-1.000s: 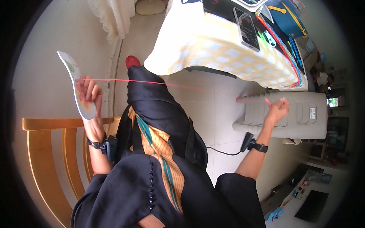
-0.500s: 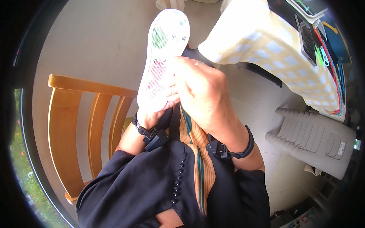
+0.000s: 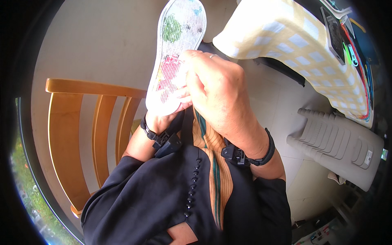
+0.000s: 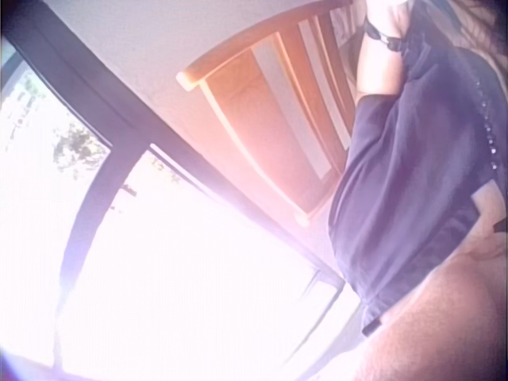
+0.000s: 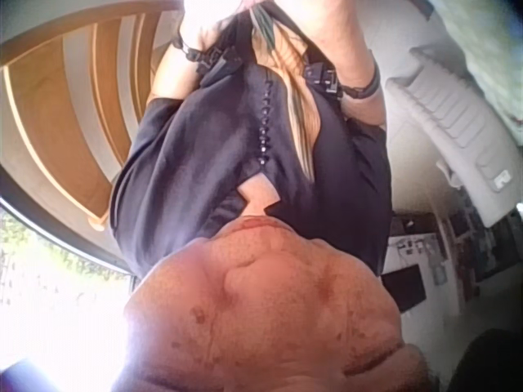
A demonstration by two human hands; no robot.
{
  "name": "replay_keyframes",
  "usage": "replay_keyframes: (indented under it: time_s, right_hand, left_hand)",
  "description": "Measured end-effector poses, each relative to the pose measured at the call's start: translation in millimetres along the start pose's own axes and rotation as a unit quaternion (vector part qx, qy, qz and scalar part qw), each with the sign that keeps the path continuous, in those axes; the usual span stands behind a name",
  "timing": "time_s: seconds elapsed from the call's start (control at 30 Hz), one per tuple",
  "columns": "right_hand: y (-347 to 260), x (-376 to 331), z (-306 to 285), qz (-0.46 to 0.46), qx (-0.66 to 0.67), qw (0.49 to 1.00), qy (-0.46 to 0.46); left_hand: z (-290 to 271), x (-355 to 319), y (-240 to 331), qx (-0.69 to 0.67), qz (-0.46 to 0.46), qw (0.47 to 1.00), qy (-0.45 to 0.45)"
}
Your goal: The person embroiders a colorful pattern onto a white shoe insole by hand, repeatedly pulling a red thread through the material and adjusting the insole's position.
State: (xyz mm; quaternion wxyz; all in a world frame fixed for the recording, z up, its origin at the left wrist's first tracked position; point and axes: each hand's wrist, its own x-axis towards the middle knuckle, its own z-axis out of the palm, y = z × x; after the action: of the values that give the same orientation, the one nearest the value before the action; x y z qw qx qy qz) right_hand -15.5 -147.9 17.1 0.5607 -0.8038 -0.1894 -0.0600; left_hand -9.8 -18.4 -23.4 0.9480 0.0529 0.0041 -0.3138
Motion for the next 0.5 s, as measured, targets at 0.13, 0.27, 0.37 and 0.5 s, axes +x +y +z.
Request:
replay_keyframes:
  time_s: [0.13,0.27,0.37,0.5]
  right_hand:
    - [-0.2,0.4,0.0,-0.002,0.034,0.999,-0.002]
    - [-9.7,2.6,-6.9,-0.011,0.070,0.997,-0.010]
    - [1.3,1.6,-16.1,0.001,0.005,1.000,-0.012]
    - [11.8,-0.5,-10.5,0.083,0.049,0.995,0.029]
  left_hand:
    - [-4.1,-2.8,-2.4,-0.046,-0.007,0.998,0.045]
    - [-13.7,13.2,3.6,0.041,0.004,0.999,-0.017]
    - [-6.9,16.9,7.4,0.144,0.012,0.989,0.025]
    - [-6.9,20.8,7.7,0.278,0.101,0.955,0.038]
